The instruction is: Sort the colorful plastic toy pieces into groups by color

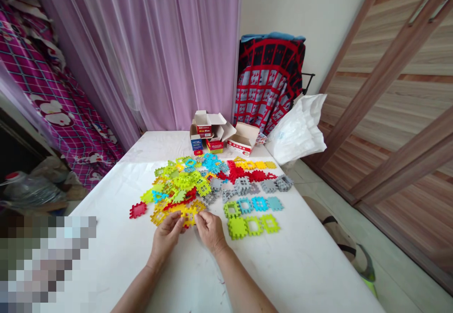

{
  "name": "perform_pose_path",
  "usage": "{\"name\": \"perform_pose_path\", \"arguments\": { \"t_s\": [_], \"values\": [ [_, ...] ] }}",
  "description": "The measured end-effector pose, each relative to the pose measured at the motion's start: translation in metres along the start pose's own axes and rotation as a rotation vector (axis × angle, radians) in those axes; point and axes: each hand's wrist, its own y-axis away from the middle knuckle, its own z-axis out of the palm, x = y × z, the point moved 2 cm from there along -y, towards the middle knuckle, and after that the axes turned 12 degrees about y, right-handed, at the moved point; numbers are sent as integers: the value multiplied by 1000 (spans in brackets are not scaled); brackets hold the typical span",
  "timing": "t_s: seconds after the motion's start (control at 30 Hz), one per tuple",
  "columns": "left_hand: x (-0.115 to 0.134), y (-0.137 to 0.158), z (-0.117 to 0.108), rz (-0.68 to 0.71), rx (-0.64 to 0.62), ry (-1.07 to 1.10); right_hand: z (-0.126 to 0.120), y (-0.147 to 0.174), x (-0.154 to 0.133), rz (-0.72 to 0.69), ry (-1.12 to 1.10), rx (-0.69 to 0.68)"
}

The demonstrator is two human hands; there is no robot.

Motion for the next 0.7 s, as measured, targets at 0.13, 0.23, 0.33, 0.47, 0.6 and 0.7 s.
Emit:
{"name": "perform_pose_path", "arguments": {
  "t_s": [0.13,0.23,0.33,0.47,0.6,0.7],
  "values": [
    [9,1,2,-94,-52,57,-2,-1,2,56,-38,37],
    [14,2,6,-101,-112,87,-3,-2,6,129,-101,46],
    [13,1,8,-119,-103,111,-3,-2,4,90,-80,25],
    [13,0,3,-150,-47,114,-4,-1,-1,45,-47,-18],
    [16,0,0,-228,-41,113,-5,1,-4,51,-85,-42],
    [17,1,-1,-235,-26,123,-3,4,-5,63,-160,-63]
  ]
}}
